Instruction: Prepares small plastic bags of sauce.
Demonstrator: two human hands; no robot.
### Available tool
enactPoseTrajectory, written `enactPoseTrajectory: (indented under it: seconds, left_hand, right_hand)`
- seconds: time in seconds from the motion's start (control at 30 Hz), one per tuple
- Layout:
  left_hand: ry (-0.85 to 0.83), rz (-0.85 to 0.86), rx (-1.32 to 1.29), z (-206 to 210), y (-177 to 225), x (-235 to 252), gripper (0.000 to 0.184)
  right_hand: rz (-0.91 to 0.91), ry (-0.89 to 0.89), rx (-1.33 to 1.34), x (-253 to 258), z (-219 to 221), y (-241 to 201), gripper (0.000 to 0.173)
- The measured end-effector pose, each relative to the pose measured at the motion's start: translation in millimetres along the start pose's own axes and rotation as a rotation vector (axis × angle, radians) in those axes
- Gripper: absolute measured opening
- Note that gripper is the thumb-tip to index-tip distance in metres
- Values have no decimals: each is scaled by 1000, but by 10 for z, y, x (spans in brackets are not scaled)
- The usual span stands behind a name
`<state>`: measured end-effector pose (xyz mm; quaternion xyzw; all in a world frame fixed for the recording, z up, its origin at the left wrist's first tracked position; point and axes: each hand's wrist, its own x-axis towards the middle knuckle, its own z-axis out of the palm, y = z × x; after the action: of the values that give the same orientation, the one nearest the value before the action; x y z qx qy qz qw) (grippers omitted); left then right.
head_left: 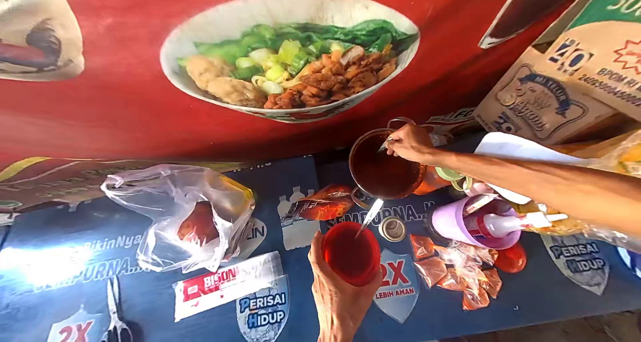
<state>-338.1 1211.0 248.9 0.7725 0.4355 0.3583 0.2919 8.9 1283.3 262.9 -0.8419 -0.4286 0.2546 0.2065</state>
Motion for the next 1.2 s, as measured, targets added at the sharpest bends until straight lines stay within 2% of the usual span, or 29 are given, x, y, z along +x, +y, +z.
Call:
enactPoseTrajectory:
  seconds: [0.13,0.57,0.77,0.93,1.2]
  left_hand:
    - [1,-14,7,16,3,-6,128]
    - [-8,8,14,89,59,91,126]
    - [2,51,17,156,64,346,126]
    - [44,56,35,247,19,738,126]
    - [75,-52,117,471,-142,1349,126]
  right_hand:
    - [146,-36,164,-3,35,43,22]
    - [357,-67,367,-46,-337,-32,12]
    - [336,-42,400,-85,-490,14,12]
    - [318,11,454,-107,-643,9,13]
    - [297,79,471,-137,-803,-18,13]
